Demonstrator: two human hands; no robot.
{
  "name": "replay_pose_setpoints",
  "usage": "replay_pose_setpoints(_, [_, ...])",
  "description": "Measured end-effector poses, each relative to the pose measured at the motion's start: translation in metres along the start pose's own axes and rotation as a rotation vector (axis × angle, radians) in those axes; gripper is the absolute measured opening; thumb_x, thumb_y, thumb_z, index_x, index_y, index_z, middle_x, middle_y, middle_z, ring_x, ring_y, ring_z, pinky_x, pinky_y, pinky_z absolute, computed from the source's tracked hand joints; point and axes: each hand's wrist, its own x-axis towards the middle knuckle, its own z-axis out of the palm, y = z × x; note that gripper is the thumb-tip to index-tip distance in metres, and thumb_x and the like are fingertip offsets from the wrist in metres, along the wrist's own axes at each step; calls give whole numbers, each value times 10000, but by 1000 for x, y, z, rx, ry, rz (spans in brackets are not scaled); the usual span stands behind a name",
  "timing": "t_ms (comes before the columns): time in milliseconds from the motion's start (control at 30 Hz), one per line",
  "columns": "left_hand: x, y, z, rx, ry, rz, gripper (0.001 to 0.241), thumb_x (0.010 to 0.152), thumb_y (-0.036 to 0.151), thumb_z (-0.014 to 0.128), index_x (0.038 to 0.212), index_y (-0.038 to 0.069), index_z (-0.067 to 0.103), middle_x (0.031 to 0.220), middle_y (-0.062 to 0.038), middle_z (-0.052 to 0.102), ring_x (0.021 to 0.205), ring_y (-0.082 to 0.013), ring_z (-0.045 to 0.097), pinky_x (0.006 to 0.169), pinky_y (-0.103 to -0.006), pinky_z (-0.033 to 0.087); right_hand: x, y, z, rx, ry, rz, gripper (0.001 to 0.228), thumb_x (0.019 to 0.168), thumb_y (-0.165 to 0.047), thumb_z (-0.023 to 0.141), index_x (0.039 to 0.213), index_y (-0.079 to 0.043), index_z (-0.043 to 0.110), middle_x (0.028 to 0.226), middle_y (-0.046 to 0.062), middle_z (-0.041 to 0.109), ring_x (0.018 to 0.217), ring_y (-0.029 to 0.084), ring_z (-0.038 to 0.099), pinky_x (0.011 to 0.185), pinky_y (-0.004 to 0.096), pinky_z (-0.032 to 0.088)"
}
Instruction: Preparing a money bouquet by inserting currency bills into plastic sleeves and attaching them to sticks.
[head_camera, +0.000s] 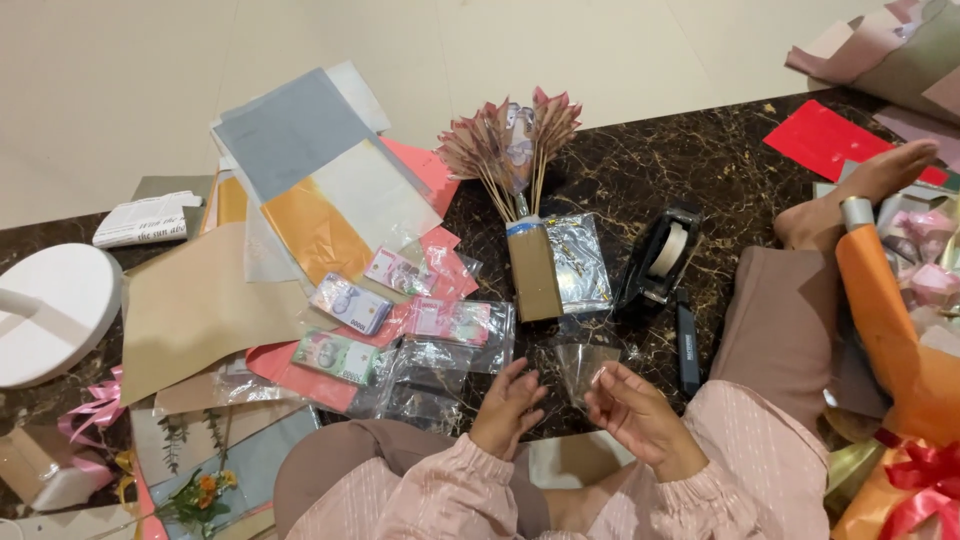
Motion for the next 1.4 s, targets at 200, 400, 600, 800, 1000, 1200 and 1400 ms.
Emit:
replay_pose_setpoints(200, [-9,2,9,-159,-105,-87,915,766,283,778,1559,114,355,1357,-188,677,1134,-322,692,903,-466,592,-19,-4,28,2,-110,45,158,922,-51,667,1061,-81,597,1085,247,751,818,280,740,619,297,576])
replay_pose_setpoints(400, [19,-15,-12,-238,55,157,324,875,-123,712,1133,35,596,895,-113,689,814,-250,699,797,-354,637,-13,-8,27,-245,31,-39,183,889,-83,718,995,-118,574,1111,161,764,755,161,713,546,231,490])
replay_pose_setpoints(600, [4,7,-6,-9,350,152,470,993,365,522,1389,143,644,1336,-59,703,1086,-227,696,1074,-427,523,-15,-7,42,-608,246,-267,132,893,12,713,1005,-55,691,1049,117,753,919,222,664,811,337,525])
replay_pose_setpoints(800, [-26,30,20,-64,82,-52,772,934,545,444,1482,1,429,1361,-271,644,1083,-386,688,964,-458,591,-20,5,51,-1139,219,-663,91,789,-42,774,790,-128,744,1307,61,613,1289,279,573,1085,507,543])
replay_pose_setpoints(1000, [-16,16,20,-221,-16,162,1181,780,-46,713,1619,442,39,1376,-335,610,1082,-349,705,924,-481,594,-14,18,46,-1226,-21,-815,168,802,27,727,801,-136,769,1329,113,573,1264,291,570,1066,446,551])
replay_pose_setpoints(1200, [-14,13,12,-5,0,344,953,912,-65,586,1631,327,99,1410,-245,635,1066,-243,751,982,-421,600,-23,9,61,-1060,167,-663,382,950,111,441,1136,-60,727,1345,97,637,1209,217,621,1062,337,546])
replay_pose_setpoints(1400, [-8,6,13,-8,-51,391,922,909,-90,566,1629,305,147,1393,-272,631,1113,-269,725,997,-446,603,-30,0,78,-1007,232,-338,436,885,-191,707,1310,-122,634,1117,84,731,1012,192,703,878,291,611])
